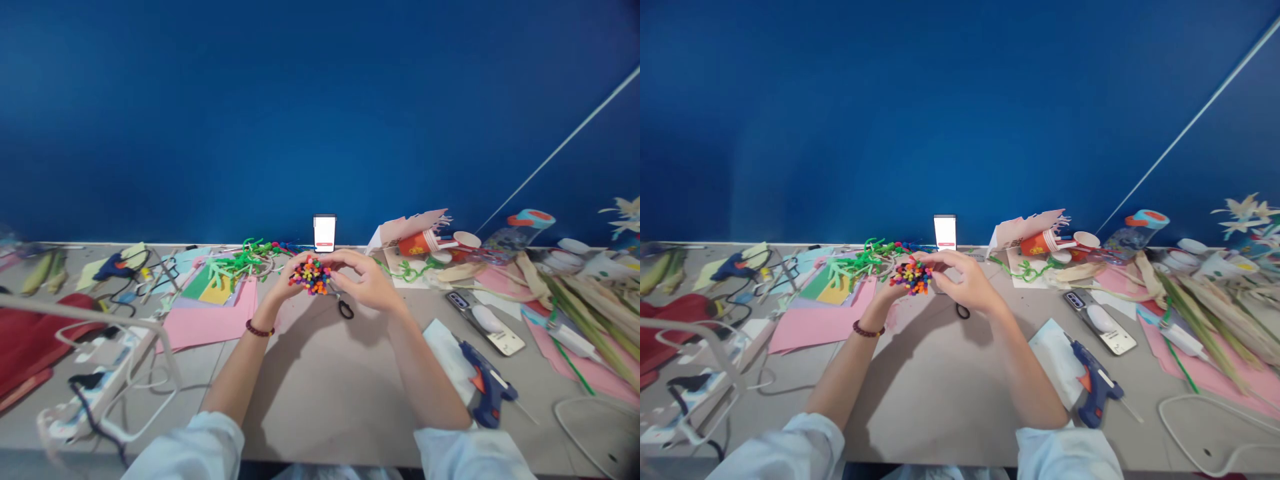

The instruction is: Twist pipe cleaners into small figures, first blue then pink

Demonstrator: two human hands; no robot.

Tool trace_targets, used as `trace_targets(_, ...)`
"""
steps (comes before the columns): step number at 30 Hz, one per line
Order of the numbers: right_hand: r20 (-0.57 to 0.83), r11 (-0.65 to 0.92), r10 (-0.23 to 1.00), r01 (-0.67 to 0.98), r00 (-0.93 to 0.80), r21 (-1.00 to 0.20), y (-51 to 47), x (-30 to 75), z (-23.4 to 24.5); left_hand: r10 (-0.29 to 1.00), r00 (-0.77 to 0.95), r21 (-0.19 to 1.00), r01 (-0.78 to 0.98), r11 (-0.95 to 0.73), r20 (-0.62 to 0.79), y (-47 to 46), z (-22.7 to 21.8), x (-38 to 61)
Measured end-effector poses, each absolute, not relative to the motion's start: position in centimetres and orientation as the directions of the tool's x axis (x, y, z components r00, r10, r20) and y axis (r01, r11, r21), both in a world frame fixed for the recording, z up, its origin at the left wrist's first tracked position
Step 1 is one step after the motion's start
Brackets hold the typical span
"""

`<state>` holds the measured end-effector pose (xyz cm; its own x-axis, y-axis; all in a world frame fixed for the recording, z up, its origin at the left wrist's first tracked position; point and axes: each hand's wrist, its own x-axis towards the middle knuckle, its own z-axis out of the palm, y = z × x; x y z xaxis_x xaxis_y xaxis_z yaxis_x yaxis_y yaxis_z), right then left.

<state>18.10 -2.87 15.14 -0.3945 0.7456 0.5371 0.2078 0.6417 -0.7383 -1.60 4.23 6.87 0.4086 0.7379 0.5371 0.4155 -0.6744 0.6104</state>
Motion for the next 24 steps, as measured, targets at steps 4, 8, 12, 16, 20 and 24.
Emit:
trace_targets(4,0.532,0.644,0.739,0.204,-0.413,-0.737,-2.8,18.4,15.2,0.713,0.454,0.659,0.304,-0.688,0.535,3.9,7.4,-1.7)
trace_targets(8,0.550,0.656,0.736,0.217,-0.393,-0.723,-2.6,18.5,15.0,0.699,0.467,0.635,0.318,-0.704,0.541,3.6,7.5,-2.0)
trace_targets(12,0.577,0.671,0.729,0.221,-0.368,-0.707,-2.2,18.6,14.8,0.684,0.467,0.612,0.324,-0.722,0.560,3.5,7.8,-1.7)
trace_targets(16,0.582,0.660,0.746,0.247,-0.324,-0.709,-1.9,18.5,14.6,0.660,0.481,0.589,0.313,-0.745,0.578,3.3,8.2,-1.3)
trace_targets(20,0.588,0.656,0.752,0.252,-0.298,-0.711,-1.8,18.4,14.5,0.683,0.483,0.613,0.324,-0.721,0.548,3.4,8.0,-1.2)
trace_targets(24,0.589,0.647,0.761,0.242,-0.274,-0.723,-2.0,18.3,14.8,0.716,0.445,0.649,0.325,-0.688,0.537,3.6,7.5,-1.4)
